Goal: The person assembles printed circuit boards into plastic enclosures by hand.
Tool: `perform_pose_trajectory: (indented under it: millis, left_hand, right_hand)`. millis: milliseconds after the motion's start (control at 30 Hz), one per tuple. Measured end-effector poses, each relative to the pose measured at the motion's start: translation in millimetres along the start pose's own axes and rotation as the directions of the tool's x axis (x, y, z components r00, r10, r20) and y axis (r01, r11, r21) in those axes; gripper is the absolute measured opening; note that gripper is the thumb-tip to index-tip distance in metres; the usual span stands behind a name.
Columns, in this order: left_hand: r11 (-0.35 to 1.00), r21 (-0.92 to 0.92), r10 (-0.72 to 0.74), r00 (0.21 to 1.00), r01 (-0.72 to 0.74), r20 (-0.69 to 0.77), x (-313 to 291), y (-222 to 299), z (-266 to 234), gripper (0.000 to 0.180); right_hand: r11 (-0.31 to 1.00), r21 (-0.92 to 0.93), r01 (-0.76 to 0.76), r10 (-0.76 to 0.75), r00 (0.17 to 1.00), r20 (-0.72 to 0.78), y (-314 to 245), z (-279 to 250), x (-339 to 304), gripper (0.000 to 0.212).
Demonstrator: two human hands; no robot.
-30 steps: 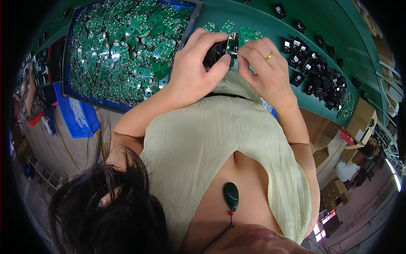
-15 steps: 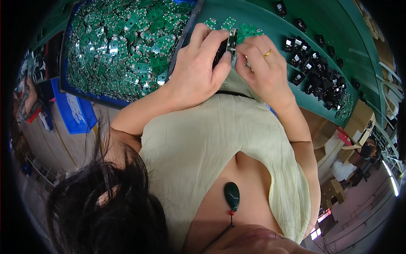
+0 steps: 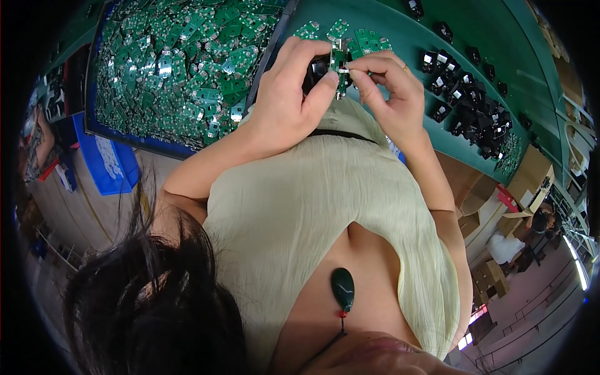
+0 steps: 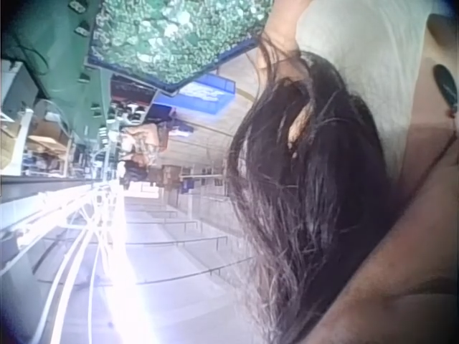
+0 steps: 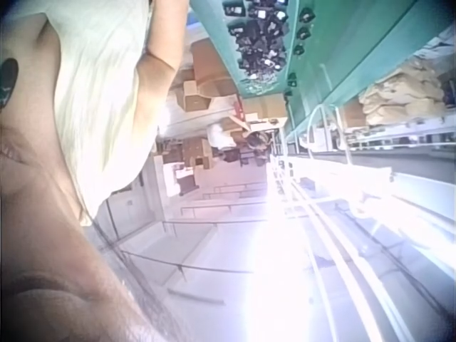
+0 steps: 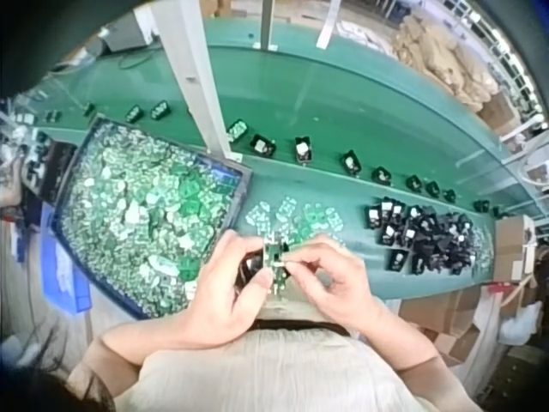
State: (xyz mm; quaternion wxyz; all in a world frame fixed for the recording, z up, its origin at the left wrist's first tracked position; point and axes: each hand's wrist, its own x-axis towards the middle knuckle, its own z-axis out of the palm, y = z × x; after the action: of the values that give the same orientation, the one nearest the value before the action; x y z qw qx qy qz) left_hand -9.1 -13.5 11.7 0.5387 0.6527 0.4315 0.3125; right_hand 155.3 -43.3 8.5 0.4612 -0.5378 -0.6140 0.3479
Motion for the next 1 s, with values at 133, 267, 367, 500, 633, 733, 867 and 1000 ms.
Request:
perform_pose_trajectory:
  millis: [133, 267, 367, 500, 633, 733, 867, 1000]
  left_hand:
    - [0.998, 0.057, 0.033, 0.999, -0.032, -0.017, 0, 3, 0, 0.026]
    - [0.948, 0.253, 0.203, 0.979, -0.191, -0.019, 1, 7, 1, 0.027]
    - [0.915, 0.317, 0.266, 0.964, -0.251, -0.003, 2, 8, 0, 0.028]
    - [0.908, 0.331, 0.271, 0.963, -0.258, 0.008, 2, 8, 0, 0.028]
    - [0.934, 0.273, 0.238, 0.971, -0.229, -0.001, 1, 6, 1, 0.028]
    - [0.954, 0.259, 0.156, 0.988, -0.15, -0.003, 0, 3, 1, 0.028]
    - [0.993, 0.114, 0.021, 1.0, -0.022, 0.007, -2, -6, 4, 0.027]
    - [0.861, -0.317, -0.364, 0.917, 0.398, 0.165, 1, 1, 3, 0.027]
  right_hand:
    - [0.888, -0.335, 0.316, -0.315, 0.947, 0.06, -1, 2, 4, 0.019]
    - [0.7, -0.58, 0.416, -0.445, 0.89, 0.102, -4, 6, 1, 0.024]
    - [0.706, -0.589, 0.393, -0.409, 0.905, 0.114, -10, 6, 4, 0.027]
    - [0.738, -0.526, 0.423, -0.395, 0.902, 0.172, -5, 2, 7, 0.025]
    - [0.81, -0.439, 0.388, -0.361, 0.921, 0.148, -4, 1, 5, 0.023]
    - [0.79, -0.478, 0.384, -0.351, 0.922, 0.16, 0, 7, 2, 0.022]
    - [0.873, -0.431, 0.227, -0.205, 0.974, 0.099, 0, 11, -5, 0.019]
    - [0.996, -0.028, -0.087, 0.088, 0.996, 0.014, 7, 4, -6, 0.011]
